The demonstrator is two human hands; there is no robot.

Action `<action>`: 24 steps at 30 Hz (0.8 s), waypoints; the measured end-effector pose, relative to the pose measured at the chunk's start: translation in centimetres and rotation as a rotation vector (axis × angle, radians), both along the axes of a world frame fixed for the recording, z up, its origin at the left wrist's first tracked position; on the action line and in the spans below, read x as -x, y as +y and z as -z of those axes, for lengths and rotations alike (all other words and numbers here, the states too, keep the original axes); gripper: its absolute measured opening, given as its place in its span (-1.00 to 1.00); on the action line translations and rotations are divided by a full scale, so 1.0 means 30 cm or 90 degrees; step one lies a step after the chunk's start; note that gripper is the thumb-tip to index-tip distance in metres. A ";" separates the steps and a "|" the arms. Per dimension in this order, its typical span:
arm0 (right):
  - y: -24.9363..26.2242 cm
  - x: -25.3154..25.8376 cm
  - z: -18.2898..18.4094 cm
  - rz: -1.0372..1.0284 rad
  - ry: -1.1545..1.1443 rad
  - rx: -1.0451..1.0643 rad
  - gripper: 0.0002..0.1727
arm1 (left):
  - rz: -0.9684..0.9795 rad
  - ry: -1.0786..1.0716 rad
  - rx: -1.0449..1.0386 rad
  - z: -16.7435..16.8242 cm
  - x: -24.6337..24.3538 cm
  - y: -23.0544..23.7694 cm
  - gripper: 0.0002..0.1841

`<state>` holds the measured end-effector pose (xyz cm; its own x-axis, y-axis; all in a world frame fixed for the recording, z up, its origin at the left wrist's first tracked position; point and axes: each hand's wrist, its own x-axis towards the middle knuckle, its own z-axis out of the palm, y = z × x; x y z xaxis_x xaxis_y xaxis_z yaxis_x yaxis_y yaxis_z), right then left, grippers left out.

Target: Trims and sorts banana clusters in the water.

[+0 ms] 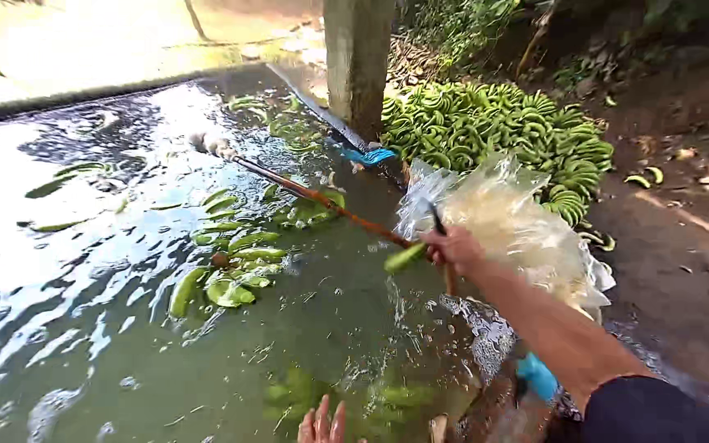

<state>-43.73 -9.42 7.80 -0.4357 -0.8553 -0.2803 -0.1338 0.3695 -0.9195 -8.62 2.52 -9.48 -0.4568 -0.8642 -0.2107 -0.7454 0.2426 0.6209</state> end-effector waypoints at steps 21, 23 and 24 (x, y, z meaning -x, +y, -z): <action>0.442 -0.125 0.638 0.033 -0.152 -0.479 -0.51 | 0.102 -0.341 -0.193 0.131 -0.112 -0.125 -0.35; 0.445 -0.158 0.668 0.002 -0.135 -0.529 -0.38 | 0.057 -0.263 -0.172 0.120 -0.173 -0.048 -0.43; 0.439 -0.171 0.677 -0.002 -0.141 -0.548 -0.31 | 0.007 -0.202 -0.145 0.127 -0.208 -0.012 -0.47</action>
<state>-38.60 3.74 -12.52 -0.2927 -0.3101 -0.9045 0.0120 0.9447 -0.3278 -2.38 2.17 -13.30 -0.3478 -0.7745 -0.5285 -0.9070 0.1350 0.3990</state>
